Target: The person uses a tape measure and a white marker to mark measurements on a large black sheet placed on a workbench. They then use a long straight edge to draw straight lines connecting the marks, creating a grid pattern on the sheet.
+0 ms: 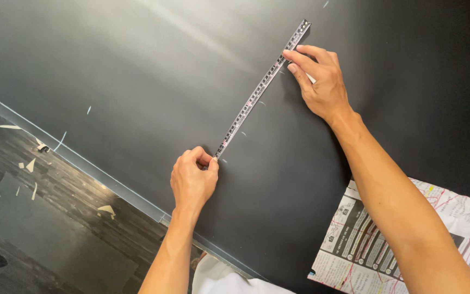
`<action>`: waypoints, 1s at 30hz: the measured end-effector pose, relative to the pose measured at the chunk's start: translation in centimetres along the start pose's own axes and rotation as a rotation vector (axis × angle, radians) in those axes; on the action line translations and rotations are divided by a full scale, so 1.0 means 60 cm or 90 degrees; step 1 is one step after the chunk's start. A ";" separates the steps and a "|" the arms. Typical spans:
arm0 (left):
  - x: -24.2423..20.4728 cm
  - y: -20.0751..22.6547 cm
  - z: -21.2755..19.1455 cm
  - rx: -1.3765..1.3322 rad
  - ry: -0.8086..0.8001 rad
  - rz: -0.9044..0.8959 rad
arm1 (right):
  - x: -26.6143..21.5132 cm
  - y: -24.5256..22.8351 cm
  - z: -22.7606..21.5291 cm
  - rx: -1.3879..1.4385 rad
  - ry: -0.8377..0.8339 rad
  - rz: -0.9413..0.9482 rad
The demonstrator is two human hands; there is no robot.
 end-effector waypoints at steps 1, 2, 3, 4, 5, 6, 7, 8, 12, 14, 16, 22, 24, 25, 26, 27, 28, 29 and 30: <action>-0.003 -0.001 0.000 0.003 -0.002 -0.002 | -0.001 -0.001 -0.001 -0.004 -0.001 -0.001; -0.004 -0.001 0.001 0.005 -0.004 -0.003 | -0.002 -0.003 -0.003 -0.005 0.001 -0.008; -0.005 0.000 0.001 0.008 -0.005 -0.004 | -0.002 -0.004 -0.005 -0.006 0.003 -0.014; -0.006 -0.001 0.001 0.011 -0.006 -0.009 | -0.001 -0.007 -0.004 -0.005 0.005 -0.022; -0.006 -0.002 0.000 0.014 -0.007 -0.013 | 0.000 -0.009 -0.002 -0.001 0.006 -0.025; -0.006 -0.002 0.001 0.016 -0.011 -0.015 | 0.000 -0.009 -0.003 -0.001 0.007 -0.026; -0.006 -0.002 0.001 0.018 -0.012 -0.013 | 0.000 -0.010 -0.004 -0.001 0.008 -0.027; -0.007 -0.001 0.002 0.019 -0.014 -0.010 | 0.000 -0.012 -0.005 -0.004 0.004 -0.038; -0.007 -0.001 0.002 0.020 -0.007 0.005 | 0.001 -0.017 -0.008 0.001 0.000 -0.043; -0.007 -0.002 0.002 0.022 -0.005 0.005 | 0.002 -0.020 -0.009 0.004 0.004 -0.046; -0.007 -0.001 0.002 0.024 -0.005 0.005 | 0.003 -0.025 -0.011 0.000 0.008 -0.067; -0.009 0.000 0.002 0.024 -0.002 0.013 | 0.004 -0.028 -0.011 0.000 0.003 -0.080; -0.008 0.000 0.002 0.024 0.003 0.019 | 0.005 -0.029 -0.012 0.005 0.002 -0.083; -0.008 0.000 0.002 0.024 0.003 0.020 | 0.005 -0.030 -0.012 0.007 0.001 -0.085; -0.007 -0.001 0.002 0.024 0.004 0.022 | 0.005 -0.030 -0.013 0.009 0.001 -0.082; -0.007 0.000 0.003 0.023 0.005 0.024 | 0.005 -0.029 -0.013 0.011 0.001 -0.079; -0.006 -0.001 0.003 0.024 0.004 0.021 | 0.004 -0.028 -0.013 0.013 0.001 -0.076; -0.006 -0.001 0.003 0.025 0.004 0.019 | 0.004 -0.027 -0.013 0.015 0.000 -0.073; -0.007 -0.002 0.004 0.026 0.003 0.017 | 0.004 -0.025 -0.013 0.018 -0.001 -0.069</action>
Point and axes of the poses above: each hand's wrist, its own x-axis towards the middle knuckle, its own z-axis out of the palm, y = z × x, the point moved 7 cm from there along x, towards the middle knuckle, and after that the axes turned 5 degrees about -y, right-handed, at the moved point
